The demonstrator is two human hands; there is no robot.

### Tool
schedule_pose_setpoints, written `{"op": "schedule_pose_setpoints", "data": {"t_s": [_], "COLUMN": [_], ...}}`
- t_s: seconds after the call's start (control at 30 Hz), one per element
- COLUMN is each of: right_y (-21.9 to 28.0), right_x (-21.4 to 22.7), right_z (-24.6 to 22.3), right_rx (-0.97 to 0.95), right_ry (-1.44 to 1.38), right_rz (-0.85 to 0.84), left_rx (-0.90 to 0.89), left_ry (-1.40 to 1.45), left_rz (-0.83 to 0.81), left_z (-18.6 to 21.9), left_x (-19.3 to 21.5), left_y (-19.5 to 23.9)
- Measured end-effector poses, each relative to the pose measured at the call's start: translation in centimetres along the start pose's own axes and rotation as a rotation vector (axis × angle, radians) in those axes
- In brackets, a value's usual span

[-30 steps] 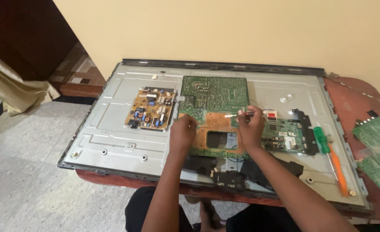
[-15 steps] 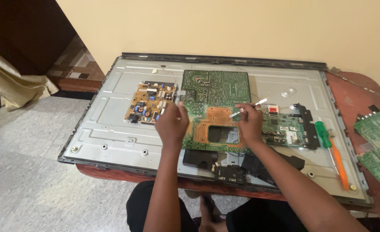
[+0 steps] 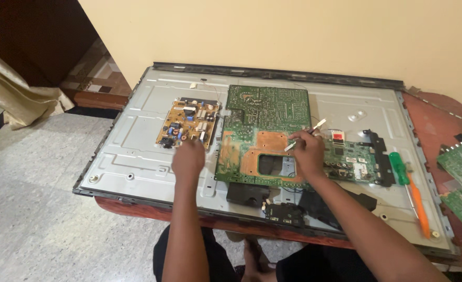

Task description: The person uses a screwdriver to repeatedly scrape and clean a copper-colored area on a large green circuit board. They also briefly touch a smaller circuit board and a black plastic component on the work surface.

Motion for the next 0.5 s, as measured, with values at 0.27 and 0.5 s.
{"op": "schedule_pose_setpoints", "data": {"t_s": [0.27,0.5], "right_y": [0.2,0.2], "right_x": [-1.2,-2.0], "right_z": [1.6,1.8], "right_rx": [-0.248,-0.205], "right_ry": [-0.329,-0.416], "right_rz": [-0.196,-0.299], "left_rx": [-0.083,-0.116], "left_ry": [-0.205,-0.189], "left_rz": [-0.146,-0.190], "left_z": [0.7,0.5], "left_x": [-3.1,-4.1], "left_y": [-0.2,-0.1]}}
Point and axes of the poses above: each hand's wrist, its own y-axis away from the middle knuckle, its own x-axis out of the back of the hand, z = x × y, the point moved 4 cm from there along -y, towards the middle knuckle, and after that the axes turned 5 degrees about -z, right-handed, at the moved point
